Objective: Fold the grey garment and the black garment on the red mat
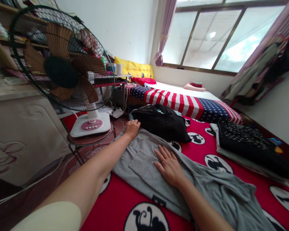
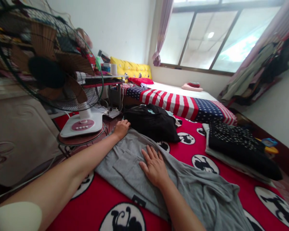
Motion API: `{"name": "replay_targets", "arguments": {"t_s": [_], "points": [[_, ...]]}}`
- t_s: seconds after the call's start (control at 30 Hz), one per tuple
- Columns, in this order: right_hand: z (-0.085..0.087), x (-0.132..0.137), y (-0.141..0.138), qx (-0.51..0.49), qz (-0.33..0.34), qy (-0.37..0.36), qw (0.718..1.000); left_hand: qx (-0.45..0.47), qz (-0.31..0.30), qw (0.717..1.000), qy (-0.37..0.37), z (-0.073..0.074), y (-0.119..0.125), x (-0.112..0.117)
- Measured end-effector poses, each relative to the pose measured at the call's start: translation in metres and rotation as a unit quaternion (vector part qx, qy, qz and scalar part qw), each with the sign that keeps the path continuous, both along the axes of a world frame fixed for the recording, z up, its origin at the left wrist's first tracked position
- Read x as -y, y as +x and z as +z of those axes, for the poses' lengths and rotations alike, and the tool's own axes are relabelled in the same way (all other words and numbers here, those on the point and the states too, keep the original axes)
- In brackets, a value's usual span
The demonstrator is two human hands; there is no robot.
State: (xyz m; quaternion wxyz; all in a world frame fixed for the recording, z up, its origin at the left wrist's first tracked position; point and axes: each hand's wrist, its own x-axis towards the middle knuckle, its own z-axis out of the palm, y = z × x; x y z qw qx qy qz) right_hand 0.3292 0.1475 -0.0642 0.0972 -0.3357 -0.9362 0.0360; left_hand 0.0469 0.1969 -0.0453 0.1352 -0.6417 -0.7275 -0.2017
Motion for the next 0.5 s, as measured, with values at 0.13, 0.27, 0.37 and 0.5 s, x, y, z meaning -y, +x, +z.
{"name": "replay_targets", "arguments": {"t_s": [0.13,0.27,0.37,0.5], "points": [[0.000,0.000,0.004,-0.097,0.012,0.007,0.995,0.007,-0.068,0.998,0.011,0.017,-0.003,0.045],[0.006,0.008,0.012,-0.174,-0.026,0.013,0.984,0.030,-0.186,0.979,-0.076,0.021,-0.009,0.106],[0.017,0.017,0.026,-0.135,-0.091,-0.006,0.987,0.038,-0.221,0.966,-0.130,0.017,-0.016,0.134],[0.032,0.026,0.056,-0.035,-0.161,-0.048,0.985,0.012,-0.197,0.966,-0.165,0.019,-0.024,0.140]]}}
